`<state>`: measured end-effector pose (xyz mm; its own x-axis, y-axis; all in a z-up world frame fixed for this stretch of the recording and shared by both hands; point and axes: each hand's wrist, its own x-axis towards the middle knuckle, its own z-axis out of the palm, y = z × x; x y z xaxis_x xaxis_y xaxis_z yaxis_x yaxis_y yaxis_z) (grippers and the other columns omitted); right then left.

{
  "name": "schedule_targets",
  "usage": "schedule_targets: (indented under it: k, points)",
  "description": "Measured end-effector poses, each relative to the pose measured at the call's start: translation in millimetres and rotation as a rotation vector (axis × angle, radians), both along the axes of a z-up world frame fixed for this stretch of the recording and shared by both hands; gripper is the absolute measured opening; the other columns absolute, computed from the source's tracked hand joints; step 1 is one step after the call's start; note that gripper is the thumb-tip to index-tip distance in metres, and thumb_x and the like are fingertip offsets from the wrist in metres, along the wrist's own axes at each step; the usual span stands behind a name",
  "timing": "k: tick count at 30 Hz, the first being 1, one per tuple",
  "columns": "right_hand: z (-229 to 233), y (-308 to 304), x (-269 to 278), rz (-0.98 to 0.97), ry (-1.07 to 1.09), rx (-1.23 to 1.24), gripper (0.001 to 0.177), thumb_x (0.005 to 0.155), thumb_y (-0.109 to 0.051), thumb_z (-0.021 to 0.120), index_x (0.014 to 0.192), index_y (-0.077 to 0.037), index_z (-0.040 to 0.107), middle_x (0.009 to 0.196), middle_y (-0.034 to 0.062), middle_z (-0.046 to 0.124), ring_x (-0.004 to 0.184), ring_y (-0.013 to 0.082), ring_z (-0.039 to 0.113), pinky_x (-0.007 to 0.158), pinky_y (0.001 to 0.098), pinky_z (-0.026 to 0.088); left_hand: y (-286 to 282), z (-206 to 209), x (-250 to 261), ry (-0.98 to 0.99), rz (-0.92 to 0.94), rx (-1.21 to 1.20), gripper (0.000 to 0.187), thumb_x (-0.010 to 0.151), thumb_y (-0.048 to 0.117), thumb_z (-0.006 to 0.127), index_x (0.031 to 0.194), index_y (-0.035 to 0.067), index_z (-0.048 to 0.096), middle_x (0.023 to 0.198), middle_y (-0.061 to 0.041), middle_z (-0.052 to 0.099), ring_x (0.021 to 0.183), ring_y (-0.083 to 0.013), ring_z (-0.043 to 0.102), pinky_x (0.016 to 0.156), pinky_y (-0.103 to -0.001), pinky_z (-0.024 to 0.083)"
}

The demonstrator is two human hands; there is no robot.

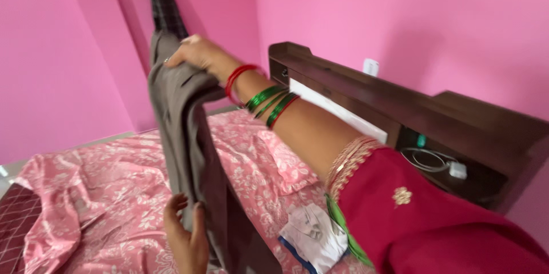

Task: The person folds grey trousers and a dark blue garment by hand on a bed, smoothing the fabric and aligning the edges before placing them near a laundry basket.

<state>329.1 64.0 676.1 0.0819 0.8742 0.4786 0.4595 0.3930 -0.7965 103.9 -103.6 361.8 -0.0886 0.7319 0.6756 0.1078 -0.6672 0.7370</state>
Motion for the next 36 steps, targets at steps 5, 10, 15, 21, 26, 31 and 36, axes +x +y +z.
schedule_targets:
  k: [5, 10, 15, 21, 26, 31, 36]
  points:
    - [94.6, -16.4, 21.1, 0.077, -0.095, 0.089, 0.029, 0.067, -0.020, 0.087, 0.086, 0.001, 0.082, 0.082, 0.0140, 0.082, 0.073, 0.0254, 0.077, 0.073, 0.0323, 0.062, 9.9, 19.1, 9.4, 0.097, 0.087, 0.013, 0.029, 0.094, 0.008, 0.062, 0.120, -0.003, 0.064, 0.100, -0.016, 0.069, 0.092, -0.0269, 0.067, 0.081, -0.038, 0.051]
    - [130.1, -57.5, 18.6, 0.025, -0.061, 0.076, 0.032, 0.067, -0.020, 0.083, 0.090, 0.001, 0.082, 0.086, 0.0157, 0.081, 0.075, 0.0258, 0.078, 0.074, 0.0342, 0.062, 32.3, 63.4, -14.0, -0.081, 0.212, 0.031, 0.022, 0.100, 0.003, 0.057, 0.120, -0.005, 0.061, 0.098, -0.017, 0.067, 0.086, -0.0301, 0.065, 0.077, -0.039, 0.050]
    - [118.5, -71.7, 6.5, -0.093, 0.041, 0.055, 0.036, 0.067, -0.020, 0.078, 0.095, 0.002, 0.082, 0.089, 0.0178, 0.080, 0.078, 0.0264, 0.078, 0.076, 0.0364, 0.062, -0.2, 61.8, -8.5, 0.061, 0.141, 0.151, 0.019, 0.096, 0.003, 0.057, 0.113, -0.005, 0.059, 0.091, -0.019, 0.066, 0.081, -0.0270, 0.066, 0.072, -0.040, 0.050]
    - [104.1, -60.9, -10.7, -0.102, 0.172, 0.016, 0.041, 0.065, -0.020, 0.073, 0.099, 0.003, 0.081, 0.093, 0.0213, 0.080, 0.079, 0.0280, 0.080, 0.075, 0.0397, 0.064, -21.7, 37.6, 17.6, 0.044, 0.077, 0.048, 0.021, 0.099, 0.010, 0.060, 0.116, -0.003, 0.058, 0.094, -0.018, 0.067, 0.087, -0.0279, 0.067, 0.079, -0.039, 0.052]
    - [98.3, -20.6, -16.3, -0.088, 0.183, 0.159, 0.037, 0.065, -0.014, 0.079, 0.097, 0.004, 0.073, 0.088, 0.0189, 0.080, 0.077, 0.0257, 0.079, 0.073, 0.0360, 0.062, -37.5, 31.7, 35.6, 0.035, 0.110, 0.285, 0.087, 0.080, 0.026, 0.085, 0.142, -0.010, 0.037, 0.123, -0.028, 0.057, 0.112, -0.0359, 0.058, 0.097, -0.041, 0.045]
    - [90.8, -16.6, 0.1, 0.181, 0.418, -0.048, 0.028, 0.076, -0.011, 0.076, 0.097, 0.005, 0.066, 0.088, 0.0176, 0.072, 0.071, 0.0289, 0.068, 0.063, 0.0403, 0.062, -12.5, 19.9, 39.8, 0.010, -0.034, -0.267, 0.047, 0.094, 0.011, 0.065, 0.137, -0.003, 0.052, 0.114, -0.022, 0.070, 0.103, -0.0283, 0.067, 0.090, -0.037, 0.051]
    - [86.3, -55.1, 6.3, 0.067, 0.522, -0.020, 0.028, 0.076, -0.004, 0.068, 0.099, 0.009, 0.059, 0.091, 0.0246, 0.072, 0.072, 0.0328, 0.078, 0.067, 0.0408, 0.065, 10.0, 12.6, 17.2, -0.107, -0.228, -0.237, 0.050, 0.098, 0.006, 0.057, 0.146, 0.004, 0.045, 0.121, -0.020, 0.068, 0.107, -0.0254, 0.066, 0.093, -0.034, 0.050]
